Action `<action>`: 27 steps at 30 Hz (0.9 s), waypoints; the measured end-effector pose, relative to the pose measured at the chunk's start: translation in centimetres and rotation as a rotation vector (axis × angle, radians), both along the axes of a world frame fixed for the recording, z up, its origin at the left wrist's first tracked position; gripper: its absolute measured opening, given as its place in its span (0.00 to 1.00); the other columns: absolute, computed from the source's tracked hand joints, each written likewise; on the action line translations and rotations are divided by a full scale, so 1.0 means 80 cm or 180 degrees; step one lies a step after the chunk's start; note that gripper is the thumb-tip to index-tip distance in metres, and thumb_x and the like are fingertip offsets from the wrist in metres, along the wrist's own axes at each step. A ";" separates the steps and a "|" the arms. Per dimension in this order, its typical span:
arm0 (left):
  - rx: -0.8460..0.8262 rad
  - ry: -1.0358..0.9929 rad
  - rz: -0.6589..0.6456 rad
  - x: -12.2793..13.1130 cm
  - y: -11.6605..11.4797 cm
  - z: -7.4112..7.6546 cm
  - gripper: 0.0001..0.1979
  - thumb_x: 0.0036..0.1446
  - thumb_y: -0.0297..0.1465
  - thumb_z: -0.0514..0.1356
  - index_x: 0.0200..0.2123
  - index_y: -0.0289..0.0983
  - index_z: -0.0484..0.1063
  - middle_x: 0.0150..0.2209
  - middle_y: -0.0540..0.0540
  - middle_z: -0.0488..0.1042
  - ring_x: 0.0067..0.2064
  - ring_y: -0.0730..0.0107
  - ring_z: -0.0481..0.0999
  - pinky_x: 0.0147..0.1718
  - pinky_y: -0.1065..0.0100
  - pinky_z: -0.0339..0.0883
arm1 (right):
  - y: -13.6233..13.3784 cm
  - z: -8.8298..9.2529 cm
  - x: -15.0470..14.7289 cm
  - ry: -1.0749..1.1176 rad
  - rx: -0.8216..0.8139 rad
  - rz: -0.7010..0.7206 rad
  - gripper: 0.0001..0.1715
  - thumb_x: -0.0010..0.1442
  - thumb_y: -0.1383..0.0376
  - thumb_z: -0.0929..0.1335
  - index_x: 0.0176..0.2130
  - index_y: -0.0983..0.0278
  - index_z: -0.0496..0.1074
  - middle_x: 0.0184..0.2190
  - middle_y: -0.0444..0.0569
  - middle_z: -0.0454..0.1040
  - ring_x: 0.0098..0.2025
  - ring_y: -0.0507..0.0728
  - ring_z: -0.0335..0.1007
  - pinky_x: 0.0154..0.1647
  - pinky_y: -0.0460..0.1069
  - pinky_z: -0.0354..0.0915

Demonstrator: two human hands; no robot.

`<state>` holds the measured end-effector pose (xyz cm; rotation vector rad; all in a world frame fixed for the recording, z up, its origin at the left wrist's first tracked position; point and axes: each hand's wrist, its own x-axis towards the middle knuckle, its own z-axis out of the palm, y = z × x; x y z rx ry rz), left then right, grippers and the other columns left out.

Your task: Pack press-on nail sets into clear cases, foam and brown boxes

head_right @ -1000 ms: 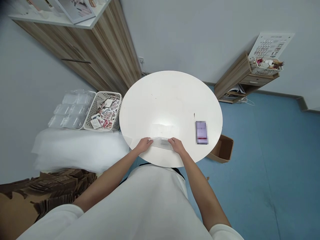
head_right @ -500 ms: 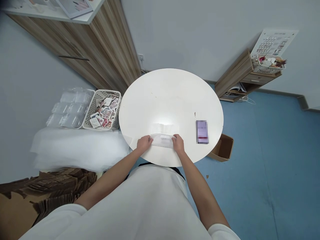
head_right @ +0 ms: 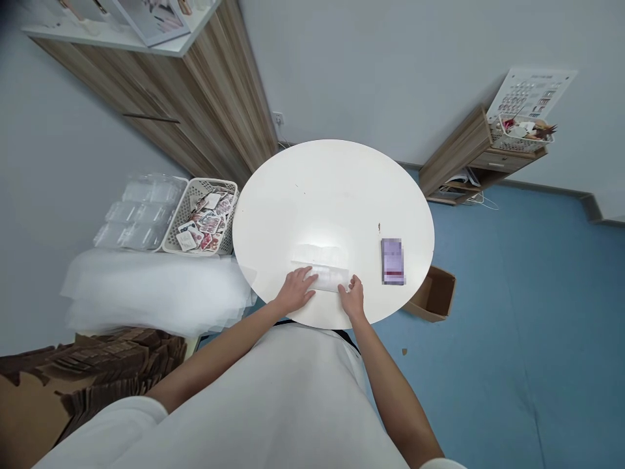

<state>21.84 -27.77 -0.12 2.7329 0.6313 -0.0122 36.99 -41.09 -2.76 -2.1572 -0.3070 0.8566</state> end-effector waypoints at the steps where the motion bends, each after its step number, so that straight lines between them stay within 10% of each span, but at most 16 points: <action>1: -0.0001 0.0063 -0.0132 0.003 -0.005 -0.001 0.22 0.54 0.36 0.52 0.52 0.43 0.56 0.57 0.43 0.55 0.55 0.56 0.56 0.48 0.57 0.53 | 0.002 0.000 0.000 0.0045 -0.0018 -0.0020 0.42 0.46 0.55 0.65 0.57 0.62 0.50 0.54 0.54 0.58 0.52 0.59 0.59 0.49 0.52 0.60; 8: -0.0098 0.0329 -0.0251 0.006 -0.020 -0.009 0.28 0.51 0.36 0.55 0.56 0.46 0.51 0.59 0.43 0.50 0.56 0.52 0.53 0.49 0.55 0.49 | 0.032 0.011 0.013 0.0309 -0.0099 -0.0018 0.42 0.41 0.59 0.68 0.54 0.65 0.55 0.50 0.57 0.63 0.49 0.59 0.63 0.43 0.50 0.64; 15: -0.0188 0.0428 -0.0271 0.006 -0.018 -0.011 0.30 0.51 0.37 0.56 0.57 0.48 0.50 0.60 0.43 0.48 0.57 0.50 0.51 0.50 0.52 0.46 | 0.037 0.023 0.022 0.0556 0.0056 0.0419 0.16 0.41 0.61 0.67 0.33 0.64 0.67 0.33 0.48 0.72 0.33 0.55 0.68 0.31 0.49 0.64; 27: -0.0096 0.0595 -0.0297 0.007 -0.025 -0.012 0.35 0.48 0.44 0.57 0.58 0.51 0.47 0.62 0.44 0.45 0.59 0.48 0.47 0.51 0.50 0.43 | 0.024 0.009 0.015 0.0656 0.0078 0.0279 0.16 0.48 0.54 0.63 0.32 0.62 0.64 0.28 0.47 0.69 0.26 0.53 0.66 0.22 0.46 0.64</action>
